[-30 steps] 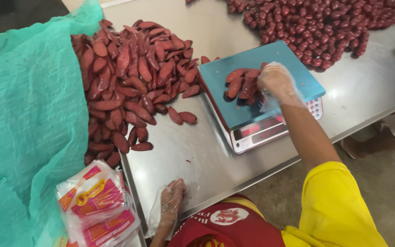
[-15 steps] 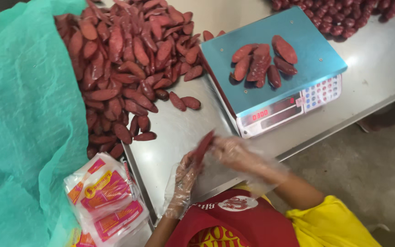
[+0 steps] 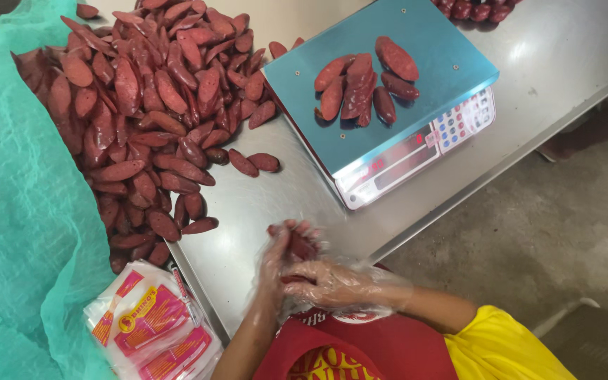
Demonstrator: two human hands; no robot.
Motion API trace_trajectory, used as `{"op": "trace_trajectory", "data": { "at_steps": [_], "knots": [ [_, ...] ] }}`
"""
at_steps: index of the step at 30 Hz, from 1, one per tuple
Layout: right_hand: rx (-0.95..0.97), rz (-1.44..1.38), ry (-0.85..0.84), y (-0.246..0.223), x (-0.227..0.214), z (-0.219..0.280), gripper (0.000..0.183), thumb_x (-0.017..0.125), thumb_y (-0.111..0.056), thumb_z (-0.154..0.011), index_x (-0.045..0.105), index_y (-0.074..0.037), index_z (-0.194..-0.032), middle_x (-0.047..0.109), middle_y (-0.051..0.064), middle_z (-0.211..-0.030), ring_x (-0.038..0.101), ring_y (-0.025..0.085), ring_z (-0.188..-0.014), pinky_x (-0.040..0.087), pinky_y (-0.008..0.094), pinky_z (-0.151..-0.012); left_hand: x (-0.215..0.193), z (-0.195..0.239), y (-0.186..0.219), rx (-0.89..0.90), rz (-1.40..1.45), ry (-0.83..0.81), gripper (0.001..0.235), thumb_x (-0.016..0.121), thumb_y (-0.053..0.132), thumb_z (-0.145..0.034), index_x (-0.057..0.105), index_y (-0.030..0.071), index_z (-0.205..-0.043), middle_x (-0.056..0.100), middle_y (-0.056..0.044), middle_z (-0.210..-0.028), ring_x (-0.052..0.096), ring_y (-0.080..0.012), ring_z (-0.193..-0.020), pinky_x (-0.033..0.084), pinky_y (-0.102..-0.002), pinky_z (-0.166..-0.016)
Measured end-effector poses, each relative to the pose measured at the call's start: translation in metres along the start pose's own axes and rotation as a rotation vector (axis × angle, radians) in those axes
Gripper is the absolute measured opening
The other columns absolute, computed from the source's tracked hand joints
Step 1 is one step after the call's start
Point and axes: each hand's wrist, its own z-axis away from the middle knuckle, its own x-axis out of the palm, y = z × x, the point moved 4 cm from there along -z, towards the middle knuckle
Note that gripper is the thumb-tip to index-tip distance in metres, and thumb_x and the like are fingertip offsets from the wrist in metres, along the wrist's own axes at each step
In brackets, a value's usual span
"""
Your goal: The person places sausages onto a scale by hand, puts them into a plastic bag, and then places the filled bag into a vacuum sealer machine.
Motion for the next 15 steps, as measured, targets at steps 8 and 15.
{"op": "trace_trajectory", "data": {
  "at_steps": [8,15],
  "knots": [
    [0.513,-0.504,0.215,0.038,-0.055,0.067,0.034,0.069,-0.029,-0.095,0.07,-0.002,-0.117,0.071,0.011,-0.09,0.069,0.018,-0.077,0.057,0.032,-0.066,0.124,-0.107,0.057,0.382,-0.167,-0.336,0.016,0.057,0.033,-0.104,0.053,0.018,-0.104,0.06,0.001,-0.076,0.058,-0.0111,-0.052,0.044,-0.025,-0.038],
    [0.693,-0.523,0.253,0.04,-0.064,0.086,0.027,0.068,-0.031,-0.093,0.072,-0.004,-0.092,0.063,0.004,-0.071,0.063,0.012,-0.065,0.051,0.03,-0.058,0.23,-0.134,0.116,0.544,-0.786,-0.264,0.034,0.058,0.038,-0.1,0.062,0.012,-0.12,0.063,0.001,-0.075,0.058,-0.0102,-0.056,0.045,-0.028,-0.048]
  ]
}}
